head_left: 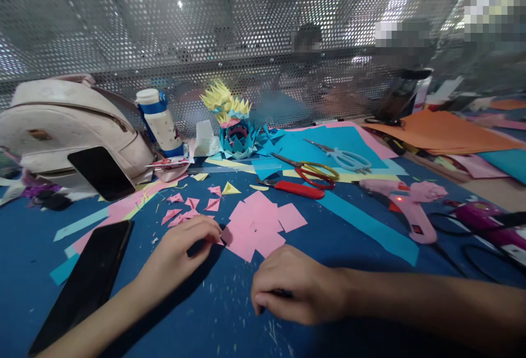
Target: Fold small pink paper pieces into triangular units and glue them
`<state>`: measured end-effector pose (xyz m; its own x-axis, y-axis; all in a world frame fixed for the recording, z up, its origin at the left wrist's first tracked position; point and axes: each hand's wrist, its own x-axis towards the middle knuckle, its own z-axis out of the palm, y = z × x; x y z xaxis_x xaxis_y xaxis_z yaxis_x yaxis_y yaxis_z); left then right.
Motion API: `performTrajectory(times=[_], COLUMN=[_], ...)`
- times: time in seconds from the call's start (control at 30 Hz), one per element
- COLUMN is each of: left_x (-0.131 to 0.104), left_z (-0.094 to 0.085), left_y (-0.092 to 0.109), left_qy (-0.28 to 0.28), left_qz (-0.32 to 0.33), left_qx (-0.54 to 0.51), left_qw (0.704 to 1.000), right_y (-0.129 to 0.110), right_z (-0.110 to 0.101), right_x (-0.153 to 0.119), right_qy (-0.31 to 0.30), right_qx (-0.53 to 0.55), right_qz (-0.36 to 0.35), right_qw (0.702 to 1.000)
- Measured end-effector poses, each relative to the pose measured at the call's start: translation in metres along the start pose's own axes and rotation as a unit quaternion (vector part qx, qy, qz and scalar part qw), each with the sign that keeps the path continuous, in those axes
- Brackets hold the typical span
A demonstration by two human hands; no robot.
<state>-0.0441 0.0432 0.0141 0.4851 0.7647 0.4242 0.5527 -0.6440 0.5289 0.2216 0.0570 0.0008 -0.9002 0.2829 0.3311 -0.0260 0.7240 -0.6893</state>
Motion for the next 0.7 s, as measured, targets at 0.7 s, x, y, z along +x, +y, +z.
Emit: performTrajectory(times=[0.7], left_x=[0.0027], left_z=[-0.005], left_y=[-0.0005], left_qy=[0.018], left_qz=[-0.044], left_qx=[-0.026], left_qw=[0.999], right_y=[-0.0004], right_z=[-0.0006], right_x=[0.0002], right_qy=[0.001], right_qx=[-0.005], right_qz=[0.002], right_qw=[1.0])
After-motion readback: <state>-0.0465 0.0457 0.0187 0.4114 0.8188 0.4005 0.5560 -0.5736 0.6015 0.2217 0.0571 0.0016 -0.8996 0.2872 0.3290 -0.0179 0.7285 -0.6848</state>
